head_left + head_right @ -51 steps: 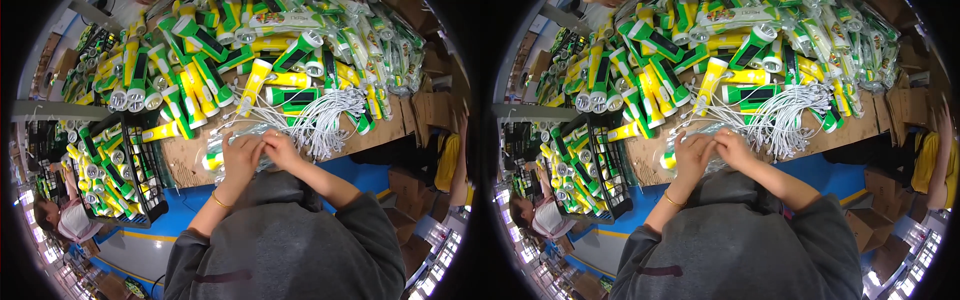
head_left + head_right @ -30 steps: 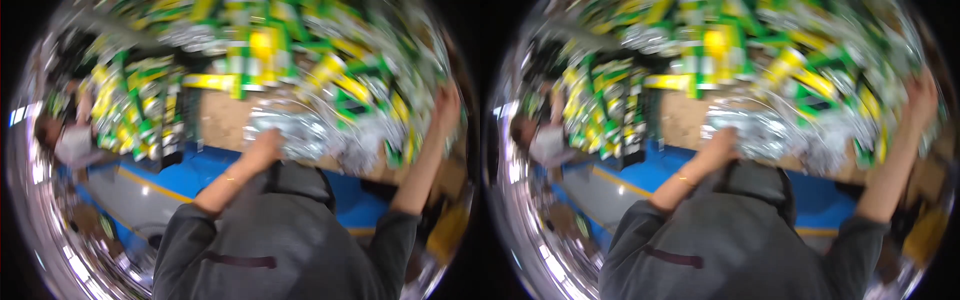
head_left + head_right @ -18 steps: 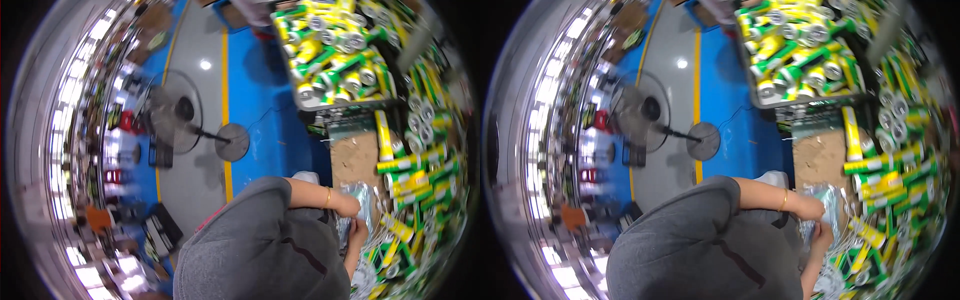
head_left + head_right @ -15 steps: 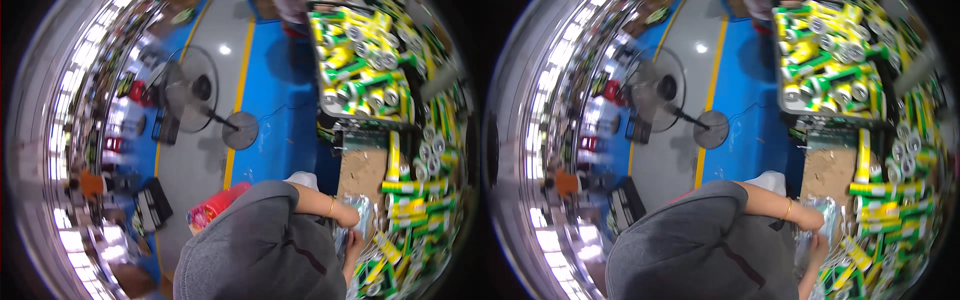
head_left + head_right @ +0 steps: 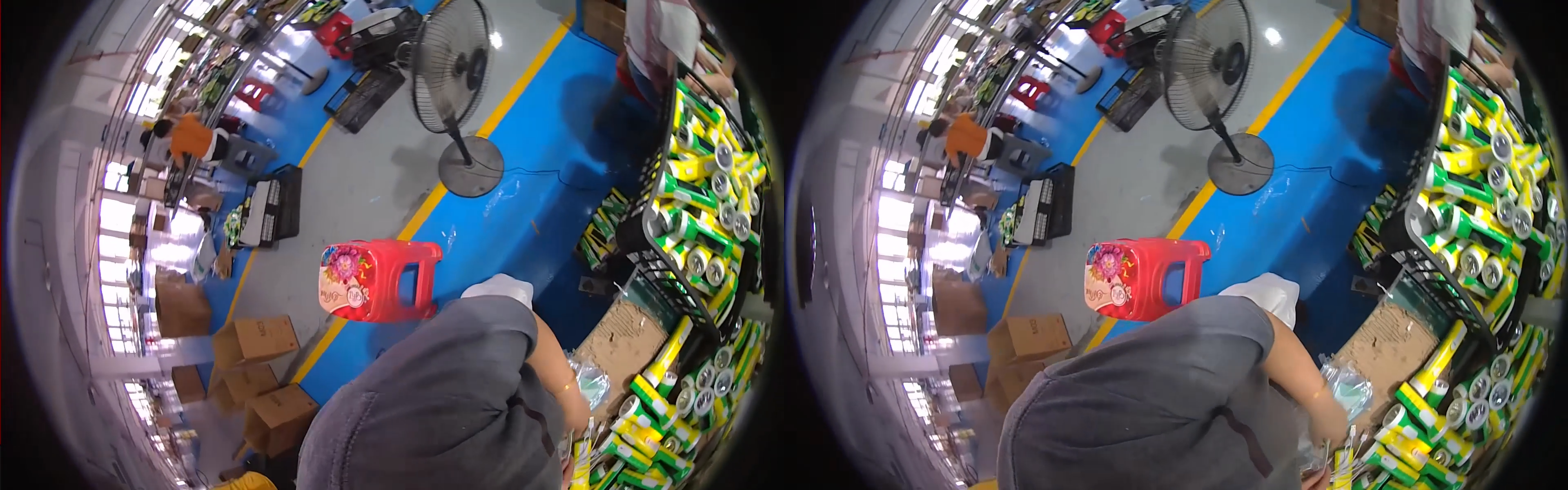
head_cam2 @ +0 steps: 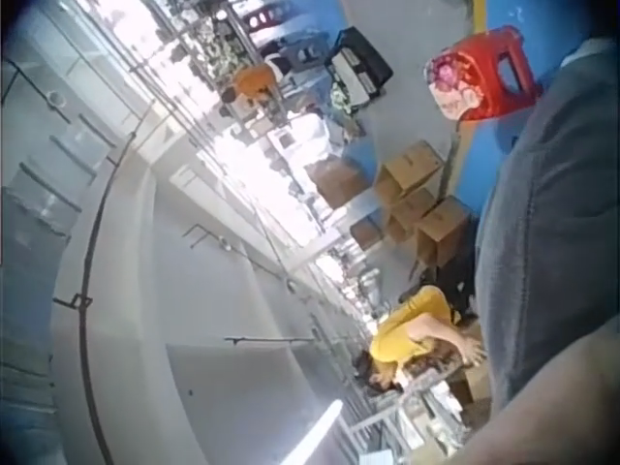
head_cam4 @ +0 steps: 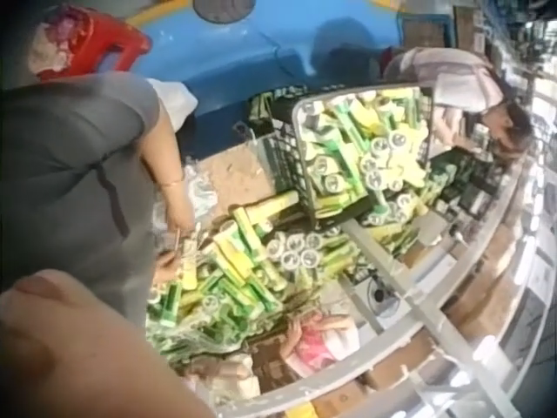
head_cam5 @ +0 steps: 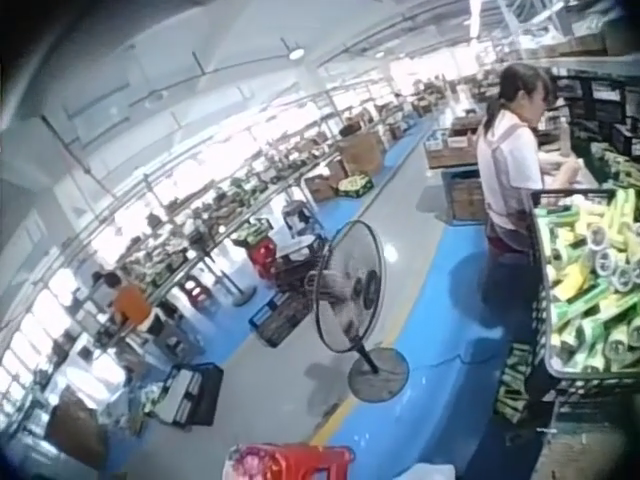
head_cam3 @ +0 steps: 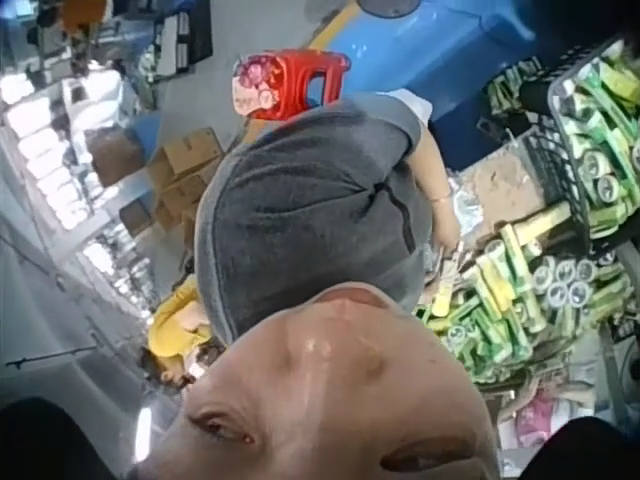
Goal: Placing flashlights and power cords into individual plastic bags on a factory production line.
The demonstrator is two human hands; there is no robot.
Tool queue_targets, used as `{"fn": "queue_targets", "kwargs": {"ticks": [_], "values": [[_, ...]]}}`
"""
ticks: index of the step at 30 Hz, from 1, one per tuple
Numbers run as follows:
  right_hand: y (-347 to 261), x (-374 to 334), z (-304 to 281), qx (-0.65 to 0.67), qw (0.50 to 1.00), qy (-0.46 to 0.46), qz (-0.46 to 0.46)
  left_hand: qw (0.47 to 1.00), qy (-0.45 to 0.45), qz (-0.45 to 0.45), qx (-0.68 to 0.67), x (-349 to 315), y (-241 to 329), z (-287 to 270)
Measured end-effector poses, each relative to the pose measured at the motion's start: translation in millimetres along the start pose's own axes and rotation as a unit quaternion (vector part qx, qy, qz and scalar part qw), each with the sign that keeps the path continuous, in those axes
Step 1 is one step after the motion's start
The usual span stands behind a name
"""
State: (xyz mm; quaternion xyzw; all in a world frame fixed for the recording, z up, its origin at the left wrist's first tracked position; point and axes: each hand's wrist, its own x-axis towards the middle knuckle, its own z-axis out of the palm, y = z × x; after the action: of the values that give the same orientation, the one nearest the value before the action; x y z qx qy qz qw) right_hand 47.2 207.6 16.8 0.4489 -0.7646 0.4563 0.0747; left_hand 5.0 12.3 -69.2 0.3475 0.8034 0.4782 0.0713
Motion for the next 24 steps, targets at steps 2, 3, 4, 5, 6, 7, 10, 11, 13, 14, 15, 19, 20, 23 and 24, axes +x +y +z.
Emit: {"fn": "queue_targets", "kwargs": {"ticks": [2, 3, 4, 5, 6, 7, 10, 11, 13, 14, 15, 19, 20, 23, 24], "values": [[-31, 30, -8, -0.062, 0.84, -0.009, 0.538, 0.994, 0.012, 0.072, -0.085, 23, 12, -1], [-32, 40, -4, -0.049, 0.849, -0.025, 0.525, 0.995, 0.075, 0.052, -0.034, 16, 27, -6], [-34, 48, 0, -0.012, 0.854, -0.028, 0.519, 0.99, 0.135, 0.033, 0.017, 9, 36, -7], [-38, 54, -1, 0.005, 0.847, -0.003, 0.531, 0.991, 0.129, 0.045, 0.009, 18, 33, -4], [-40, 57, -2, 0.021, 0.838, 0.023, 0.544, 0.992, 0.116, 0.029, -0.029, 29, 27, 0], [-39, 59, 1, 0.024, 0.838, 0.022, 0.544, 0.992, 0.114, -0.005, -0.055, 28, 24, -2], [-36, 66, 0, 0.028, 0.831, 0.033, 0.555, 0.982, 0.065, -0.109, -0.142, 35, 20, -9], [-32, 67, 7, 0.047, 0.839, 0.013, 0.543, 0.98, 0.078, -0.139, -0.118, 27, 18, -7], [-35, 62, 6, 0.031, 0.841, 0.026, 0.539, 0.987, 0.099, -0.103, -0.075, 24, 27, -13], [-37, 59, 6, 0.023, 0.842, 0.033, 0.537, 0.988, 0.134, -0.075, -0.033, 22, 34, -15], [-37, 59, 10, 0.016, 0.844, 0.047, 0.534, 0.982, 0.167, -0.088, 0.02, 24, 35, -12], [-31, 55, 17, -0.018, 0.848, 0.071, 0.524, 0.983, 0.149, -0.102, 0.023, 24, 35, -17], [-31, 53, 17, -0.027, 0.849, 0.076, 0.522, 0.986, 0.138, -0.09, 0.023, 26, 33, -16], [-35, 43, 13, -0.177, 0.839, 0.032, 0.513, 0.985, 0.063, -0.121, -0.105, 27, 37, -31], [-36, 32, 13, -0.184, 0.865, 0.039, 0.465, 0.988, 0.032, -0.098, -0.114, 35, 28, -20]]}}
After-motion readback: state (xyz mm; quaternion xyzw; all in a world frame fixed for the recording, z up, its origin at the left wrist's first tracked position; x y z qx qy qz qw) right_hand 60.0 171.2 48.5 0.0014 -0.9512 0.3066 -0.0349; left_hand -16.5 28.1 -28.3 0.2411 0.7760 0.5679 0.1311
